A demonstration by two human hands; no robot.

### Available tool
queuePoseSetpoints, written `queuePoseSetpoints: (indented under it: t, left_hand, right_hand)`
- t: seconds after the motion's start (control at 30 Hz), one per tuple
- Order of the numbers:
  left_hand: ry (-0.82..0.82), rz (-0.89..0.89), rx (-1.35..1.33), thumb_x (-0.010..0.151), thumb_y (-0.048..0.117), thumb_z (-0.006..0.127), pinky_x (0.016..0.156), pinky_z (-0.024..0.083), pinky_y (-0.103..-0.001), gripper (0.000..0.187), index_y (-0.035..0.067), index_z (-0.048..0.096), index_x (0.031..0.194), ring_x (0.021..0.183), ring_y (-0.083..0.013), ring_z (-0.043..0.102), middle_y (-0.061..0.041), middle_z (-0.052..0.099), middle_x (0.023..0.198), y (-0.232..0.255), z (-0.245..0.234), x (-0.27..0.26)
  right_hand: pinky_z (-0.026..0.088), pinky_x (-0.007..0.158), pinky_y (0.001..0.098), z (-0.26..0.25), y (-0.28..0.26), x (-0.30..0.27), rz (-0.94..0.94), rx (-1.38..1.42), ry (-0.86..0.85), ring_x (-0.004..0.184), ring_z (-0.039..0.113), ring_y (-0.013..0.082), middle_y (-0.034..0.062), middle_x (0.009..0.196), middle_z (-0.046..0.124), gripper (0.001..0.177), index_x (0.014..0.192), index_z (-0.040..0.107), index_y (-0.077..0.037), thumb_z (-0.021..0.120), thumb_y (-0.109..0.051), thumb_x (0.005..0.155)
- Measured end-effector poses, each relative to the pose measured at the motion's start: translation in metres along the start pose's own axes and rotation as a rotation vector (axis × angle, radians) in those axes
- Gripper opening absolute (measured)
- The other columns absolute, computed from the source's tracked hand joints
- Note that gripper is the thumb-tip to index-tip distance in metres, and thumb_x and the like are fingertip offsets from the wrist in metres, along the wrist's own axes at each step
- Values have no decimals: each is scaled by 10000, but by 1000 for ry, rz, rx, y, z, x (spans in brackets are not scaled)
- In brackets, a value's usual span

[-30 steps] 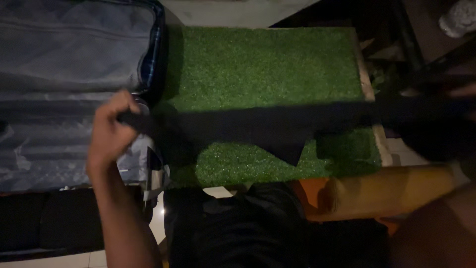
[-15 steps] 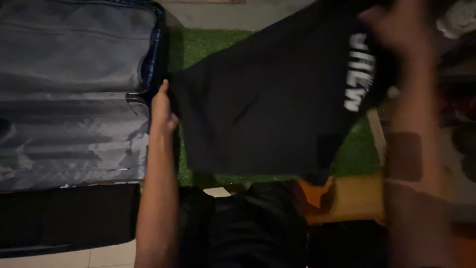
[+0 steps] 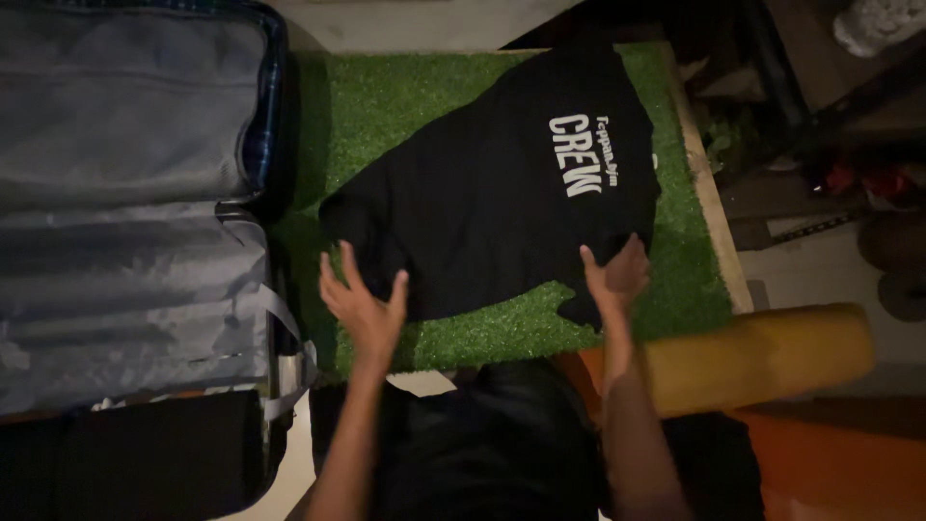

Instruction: The person folds two black t-shirts by hand on a green surface and places them into an open suitcase.

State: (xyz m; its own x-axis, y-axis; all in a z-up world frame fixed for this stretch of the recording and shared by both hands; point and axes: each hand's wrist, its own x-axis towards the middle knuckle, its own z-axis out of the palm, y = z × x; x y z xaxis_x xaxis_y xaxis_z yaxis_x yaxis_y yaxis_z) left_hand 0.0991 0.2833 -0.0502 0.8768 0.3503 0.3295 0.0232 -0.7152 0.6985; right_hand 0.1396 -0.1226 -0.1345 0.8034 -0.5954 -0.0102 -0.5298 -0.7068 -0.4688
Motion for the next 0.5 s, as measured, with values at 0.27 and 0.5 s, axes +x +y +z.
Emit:
queuePoseSetpoints:
  t: [0.27,0.5]
  left_hand:
    - [-450,320,-286,941,227,746,1097,467,-460,345,125,659,1259,1327,-321,532,-161,577,1392,38,18,-66]
    - [-434,317,26,764,233,804,1059,333,-562,609,65,598,1312,1285,-400,466,-196,528,1355,23,26,-57]
  right_hand:
    - [432,1095,616,40,43,58,247,123,312,1394,450,499,317,1537,399,1000,1566,431,2,717,-717,933]
    - [514,1092,516,11,67,58,75,233,73,1213,660,390,243,1310,691,813,1392,623,4,816,-557,836]
